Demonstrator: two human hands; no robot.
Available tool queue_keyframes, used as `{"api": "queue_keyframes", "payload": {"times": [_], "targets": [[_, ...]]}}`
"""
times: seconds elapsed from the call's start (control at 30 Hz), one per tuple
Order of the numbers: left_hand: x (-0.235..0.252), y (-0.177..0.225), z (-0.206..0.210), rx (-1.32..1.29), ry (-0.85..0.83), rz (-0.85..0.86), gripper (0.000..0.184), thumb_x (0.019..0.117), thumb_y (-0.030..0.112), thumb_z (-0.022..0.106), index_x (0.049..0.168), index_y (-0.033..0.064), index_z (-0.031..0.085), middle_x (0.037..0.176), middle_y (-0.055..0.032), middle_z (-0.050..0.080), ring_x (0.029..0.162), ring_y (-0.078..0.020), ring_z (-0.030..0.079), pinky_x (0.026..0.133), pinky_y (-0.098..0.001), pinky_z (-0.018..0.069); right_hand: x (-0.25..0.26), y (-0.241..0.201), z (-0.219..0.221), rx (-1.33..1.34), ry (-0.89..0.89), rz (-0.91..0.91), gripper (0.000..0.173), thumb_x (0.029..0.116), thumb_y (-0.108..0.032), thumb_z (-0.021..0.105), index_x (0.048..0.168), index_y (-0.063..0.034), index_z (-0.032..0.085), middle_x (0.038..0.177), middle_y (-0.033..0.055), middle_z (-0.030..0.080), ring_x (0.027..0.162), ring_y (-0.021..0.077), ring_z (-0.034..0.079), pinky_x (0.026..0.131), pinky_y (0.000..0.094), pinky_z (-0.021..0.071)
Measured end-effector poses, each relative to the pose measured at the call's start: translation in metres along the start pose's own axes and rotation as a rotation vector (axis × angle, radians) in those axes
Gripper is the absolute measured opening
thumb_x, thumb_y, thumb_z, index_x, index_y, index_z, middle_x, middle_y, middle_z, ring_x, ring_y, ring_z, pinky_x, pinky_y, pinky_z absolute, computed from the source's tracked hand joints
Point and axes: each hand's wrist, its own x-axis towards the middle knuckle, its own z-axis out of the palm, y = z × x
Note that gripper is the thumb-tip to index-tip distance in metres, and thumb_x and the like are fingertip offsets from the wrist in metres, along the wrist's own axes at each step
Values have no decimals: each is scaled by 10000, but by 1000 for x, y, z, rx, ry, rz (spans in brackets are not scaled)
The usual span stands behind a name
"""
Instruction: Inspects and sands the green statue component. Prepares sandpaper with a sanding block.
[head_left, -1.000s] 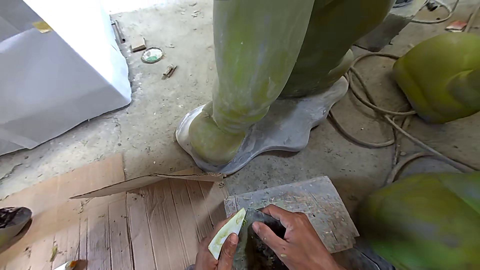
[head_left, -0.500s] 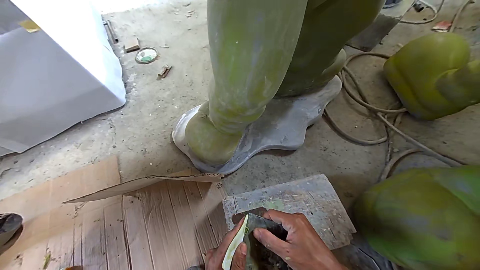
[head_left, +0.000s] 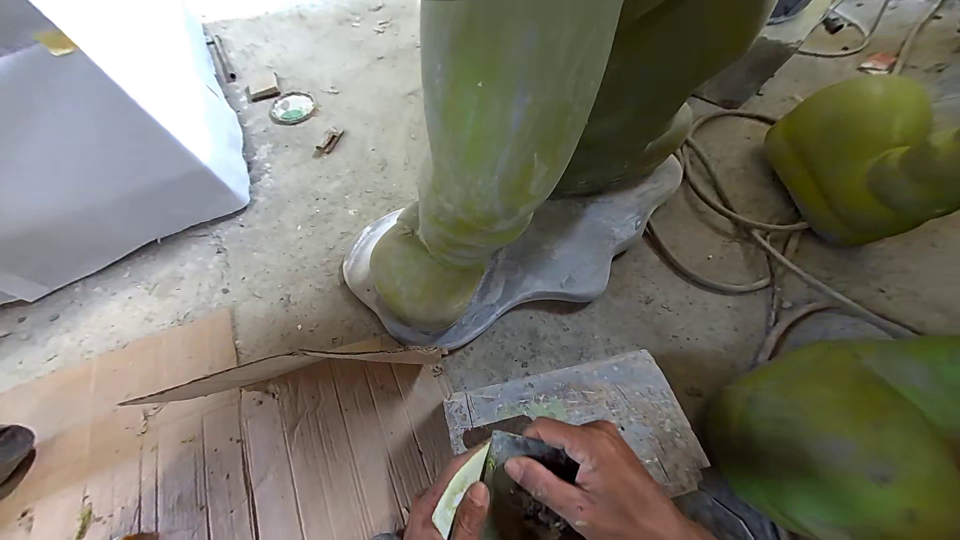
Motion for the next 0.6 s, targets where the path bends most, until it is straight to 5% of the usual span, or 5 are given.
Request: {"api": "queue_keyframes", "payload": {"times": [0.23, 0.6], "targets": [[8, -19, -13, 324, -9, 270, 358, 1108, 163, 405, 1300, -37, 631, 1332, -173, 670, 1292, -203, 621, 1090, -370, 528, 5, -3, -28, -19, 33, 63, 295, 938, -481, 666, 874, -203, 741, 667, -129, 631, 592, -74, 566, 511, 148, 450], [8, -17, -9, 491, -48, 335, 326, 1089, 108, 411, 1233, -16, 676, 1305, -177, 685, 1329, -252, 593, 1149, -387, 470, 3, -7, -24, 22, -53, 111, 276, 932, -452, 679, 914, -185, 746, 689, -103, 655, 608, -53, 589, 533, 170, 468]]}}
